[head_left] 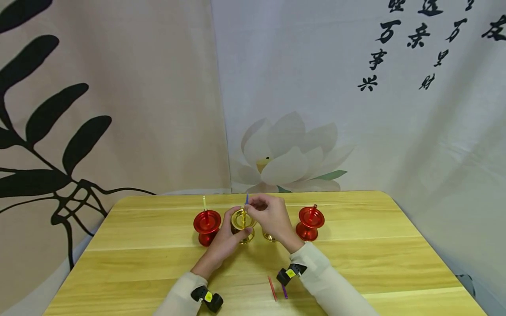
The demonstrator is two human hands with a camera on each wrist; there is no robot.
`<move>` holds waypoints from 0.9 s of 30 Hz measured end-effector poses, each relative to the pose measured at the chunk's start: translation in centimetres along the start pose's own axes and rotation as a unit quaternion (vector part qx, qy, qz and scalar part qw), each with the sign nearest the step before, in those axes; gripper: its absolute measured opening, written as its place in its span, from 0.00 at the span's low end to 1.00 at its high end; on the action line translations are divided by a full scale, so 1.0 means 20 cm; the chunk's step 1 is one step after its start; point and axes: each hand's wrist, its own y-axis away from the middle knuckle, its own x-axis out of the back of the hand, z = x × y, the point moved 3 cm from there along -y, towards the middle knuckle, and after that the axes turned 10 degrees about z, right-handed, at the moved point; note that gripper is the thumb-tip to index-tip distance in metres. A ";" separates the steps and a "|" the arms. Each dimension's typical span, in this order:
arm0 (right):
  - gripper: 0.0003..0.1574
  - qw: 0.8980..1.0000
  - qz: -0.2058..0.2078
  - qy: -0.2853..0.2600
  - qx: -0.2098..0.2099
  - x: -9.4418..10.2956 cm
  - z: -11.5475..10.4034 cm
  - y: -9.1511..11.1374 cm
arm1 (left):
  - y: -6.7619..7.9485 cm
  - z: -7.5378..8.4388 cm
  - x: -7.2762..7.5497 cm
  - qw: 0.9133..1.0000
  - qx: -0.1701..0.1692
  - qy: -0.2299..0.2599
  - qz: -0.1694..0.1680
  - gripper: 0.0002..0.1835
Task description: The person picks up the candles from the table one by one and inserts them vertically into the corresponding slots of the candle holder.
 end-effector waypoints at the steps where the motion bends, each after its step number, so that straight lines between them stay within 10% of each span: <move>1: 0.03 1.000 0.004 0.002 0.004 0.00 0.00 -0.01 | 0.01 0.02 0.00 1.000 0.000 0.000 0.000 0.37; 27: 0.02 0.996 0.017 0.044 0.075 -0.05 0.04 -0.01 | -0.08 -0.17 -0.02 1.000 0.007 -0.010 0.010 0.39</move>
